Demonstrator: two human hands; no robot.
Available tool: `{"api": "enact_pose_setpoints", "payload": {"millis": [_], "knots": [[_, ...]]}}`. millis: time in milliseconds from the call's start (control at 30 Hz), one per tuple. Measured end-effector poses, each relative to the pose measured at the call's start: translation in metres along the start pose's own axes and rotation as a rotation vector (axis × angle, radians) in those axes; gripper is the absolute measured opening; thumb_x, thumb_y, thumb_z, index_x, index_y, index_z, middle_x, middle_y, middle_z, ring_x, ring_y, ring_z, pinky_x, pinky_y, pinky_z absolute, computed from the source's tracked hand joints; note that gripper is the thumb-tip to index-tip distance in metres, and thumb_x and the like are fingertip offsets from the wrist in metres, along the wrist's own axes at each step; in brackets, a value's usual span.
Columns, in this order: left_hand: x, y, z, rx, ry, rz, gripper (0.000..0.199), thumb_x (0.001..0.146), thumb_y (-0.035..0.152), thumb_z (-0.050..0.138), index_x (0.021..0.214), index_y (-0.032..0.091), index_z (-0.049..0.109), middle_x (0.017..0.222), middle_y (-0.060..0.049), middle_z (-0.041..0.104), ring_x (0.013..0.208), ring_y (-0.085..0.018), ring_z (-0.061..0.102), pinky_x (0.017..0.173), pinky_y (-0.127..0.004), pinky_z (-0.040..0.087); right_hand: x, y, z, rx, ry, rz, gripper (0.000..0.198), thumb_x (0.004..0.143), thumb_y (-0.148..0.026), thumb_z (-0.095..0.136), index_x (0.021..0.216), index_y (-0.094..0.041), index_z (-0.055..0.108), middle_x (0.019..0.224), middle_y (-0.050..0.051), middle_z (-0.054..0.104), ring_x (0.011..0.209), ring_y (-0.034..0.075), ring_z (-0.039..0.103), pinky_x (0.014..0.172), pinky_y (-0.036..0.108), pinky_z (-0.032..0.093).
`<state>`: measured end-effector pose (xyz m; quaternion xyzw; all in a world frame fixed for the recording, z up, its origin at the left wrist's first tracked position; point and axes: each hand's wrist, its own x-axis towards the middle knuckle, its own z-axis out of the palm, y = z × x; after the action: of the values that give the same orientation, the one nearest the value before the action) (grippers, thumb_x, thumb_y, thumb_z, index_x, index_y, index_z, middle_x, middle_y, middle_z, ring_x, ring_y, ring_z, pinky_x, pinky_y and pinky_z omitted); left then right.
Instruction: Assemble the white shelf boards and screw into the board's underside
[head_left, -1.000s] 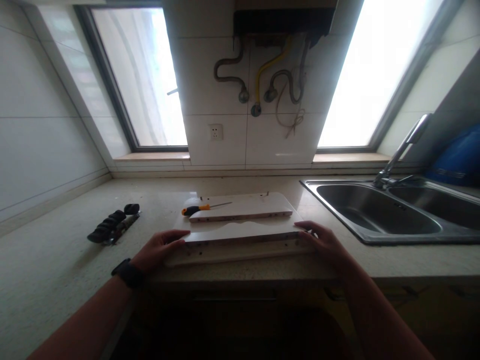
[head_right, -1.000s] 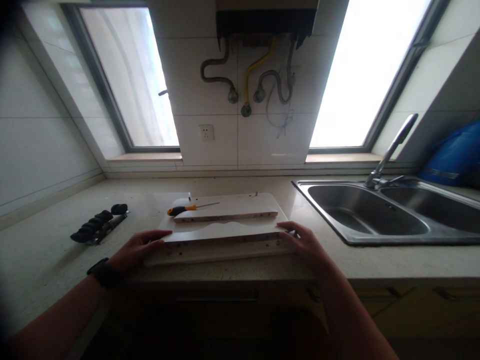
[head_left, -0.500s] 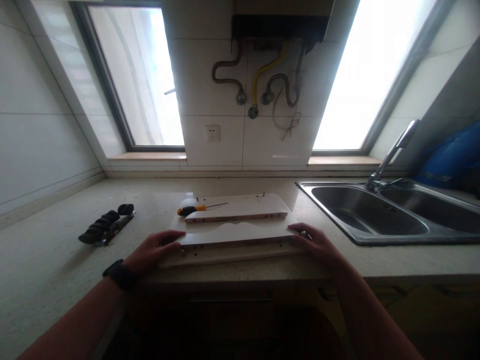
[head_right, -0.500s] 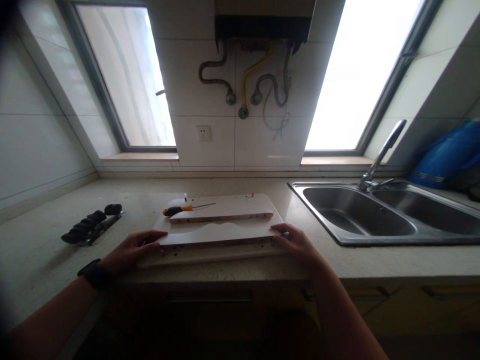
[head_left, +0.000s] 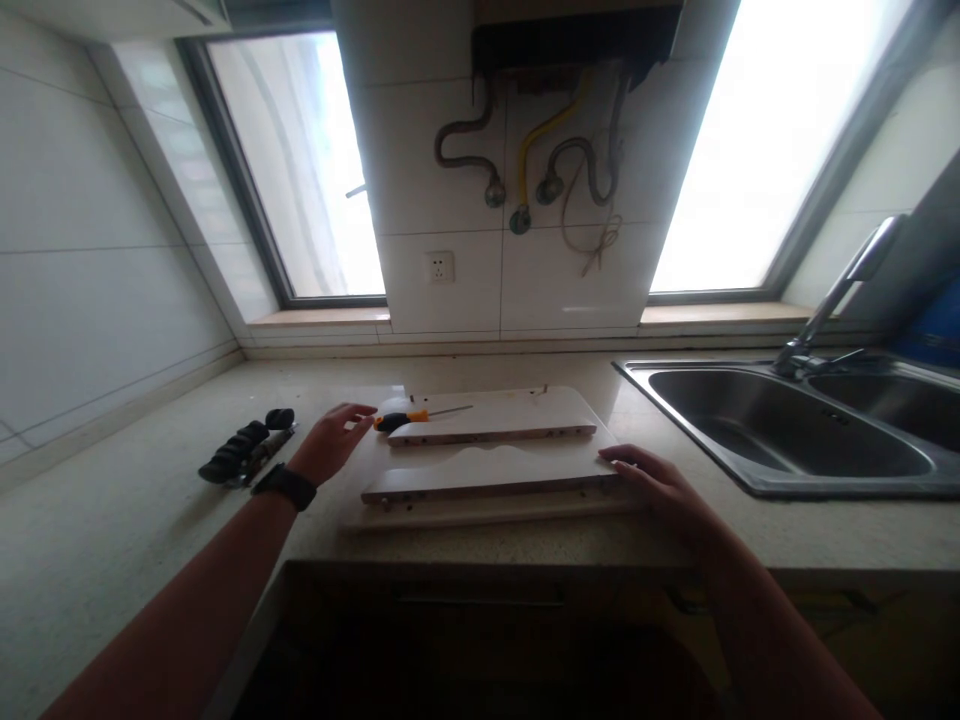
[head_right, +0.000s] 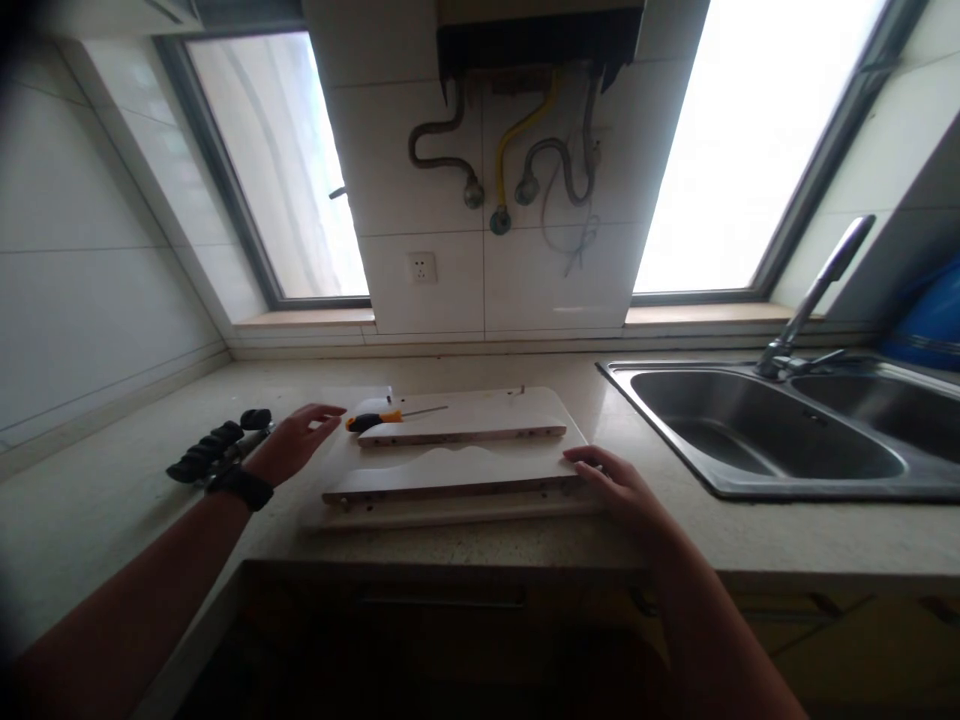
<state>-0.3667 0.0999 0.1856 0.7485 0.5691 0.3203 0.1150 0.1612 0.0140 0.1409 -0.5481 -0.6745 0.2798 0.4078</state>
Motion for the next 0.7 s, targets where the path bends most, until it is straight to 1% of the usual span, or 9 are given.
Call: {"api": "enact_pose_setpoints", "payload": {"millis": [33, 100, 200, 300, 400, 533, 567, 633, 700], "knots": [[0.01, -0.002, 0.002, 0.116, -0.027, 0.046, 0.055, 0.094, 0.054, 0.045, 0.128, 0.015, 0.065, 0.133, -0.014, 0.062, 0.119, -0.024, 0.061, 0.107, -0.038, 0.048, 0.0, 0.0, 0.0, 0.001, 0.011, -0.005, 0.042, 0.091, -0.058, 0.057, 0.112, -0.024, 0.072, 0.121, 0.007, 0.071, 0.118, 0.03, 0.061, 0.104, 0.042, 0.044], [0.028, -0.008, 0.008, 0.332, -0.147, 0.097, 0.053, 0.092, 0.048, 0.05, 0.135, 0.019, 0.061, 0.141, -0.013, 0.058, 0.131, -0.027, 0.053, 0.114, -0.042, 0.041, 0.001, -0.001, 0.001, -0.003, 0.022, -0.011, 0.042, 0.091, -0.058, 0.058, 0.111, -0.024, 0.072, 0.119, 0.007, 0.072, 0.116, 0.03, 0.062, 0.102, 0.041, 0.046], [0.043, -0.014, 0.019, 0.408, -0.256, 0.06, 0.048, 0.087, 0.043, 0.059, 0.13, 0.022, 0.065, 0.127, -0.014, 0.067, 0.12, -0.03, 0.06, 0.105, -0.042, 0.045, 0.002, 0.001, 0.001, -0.022, 0.005, 0.002, 0.044, 0.091, -0.059, 0.056, 0.112, -0.023, 0.072, 0.116, 0.008, 0.073, 0.111, 0.029, 0.064, 0.097, 0.041, 0.048], [0.048, -0.015, 0.025, 0.41, -0.248, 0.012, 0.04, 0.086, 0.04, 0.059, 0.12, 0.02, 0.068, 0.114, -0.017, 0.07, 0.111, -0.031, 0.063, 0.1, -0.043, 0.045, 0.003, 0.002, 0.002, -0.026, -0.005, 0.016, 0.045, 0.092, -0.059, 0.055, 0.113, -0.022, 0.071, 0.115, 0.009, 0.072, 0.11, 0.029, 0.063, 0.097, 0.043, 0.048], [0.045, -0.01, 0.022, 0.389, -0.202, -0.027, 0.037, 0.089, 0.043, 0.053, 0.108, 0.017, 0.069, 0.108, -0.019, 0.07, 0.111, -0.031, 0.062, 0.102, -0.043, 0.042, 0.003, 0.002, 0.002, -0.024, 0.0, 0.003, 0.044, 0.092, -0.058, 0.055, 0.111, -0.021, 0.071, 0.115, 0.01, 0.072, 0.112, 0.03, 0.063, 0.1, 0.045, 0.046], [0.028, -0.003, 0.009, 0.269, -0.156, -0.102, 0.048, 0.094, 0.051, 0.036, 0.097, 0.015, 0.066, 0.097, -0.017, 0.07, 0.096, -0.027, 0.065, 0.094, -0.04, 0.046, 0.003, -0.001, 0.004, -0.029, 0.032, -0.009, 0.043, 0.092, -0.057, 0.055, 0.108, -0.021, 0.071, 0.112, 0.01, 0.073, 0.11, 0.029, 0.064, 0.1, 0.045, 0.046], [0.021, -0.002, 0.005, 0.219, -0.153, -0.119, 0.053, 0.096, 0.053, 0.03, 0.097, 0.015, 0.066, 0.097, -0.015, 0.071, 0.094, -0.026, 0.066, 0.093, -0.039, 0.047, 0.003, -0.001, 0.005, -0.031, 0.039, -0.014, 0.042, 0.091, -0.057, 0.055, 0.107, -0.021, 0.071, 0.112, 0.01, 0.073, 0.109, 0.029, 0.065, 0.098, 0.044, 0.047], [0.005, 0.002, 0.0, 0.106, -0.14, -0.152, 0.064, 0.097, 0.057, 0.019, 0.103, 0.013, 0.065, 0.103, -0.014, 0.072, 0.097, -0.024, 0.067, 0.091, -0.037, 0.05, 0.003, 0.0, 0.006, -0.037, 0.081, -0.027, 0.04, 0.091, -0.055, 0.055, 0.106, -0.021, 0.072, 0.109, 0.009, 0.074, 0.104, 0.028, 0.066, 0.093, 0.043, 0.05], [-0.014, 0.01, -0.001, -0.023, -0.118, -0.213, 0.07, 0.096, 0.062, 0.017, 0.114, 0.012, 0.063, 0.11, -0.014, 0.071, 0.099, -0.023, 0.067, 0.085, -0.035, 0.052, 0.002, 0.0, 0.007, -0.052, 0.203, -0.065, 0.036, 0.091, -0.05, 0.056, 0.104, -0.021, 0.072, 0.106, 0.009, 0.074, 0.096, 0.027, 0.067, 0.086, 0.042, 0.051]]}}
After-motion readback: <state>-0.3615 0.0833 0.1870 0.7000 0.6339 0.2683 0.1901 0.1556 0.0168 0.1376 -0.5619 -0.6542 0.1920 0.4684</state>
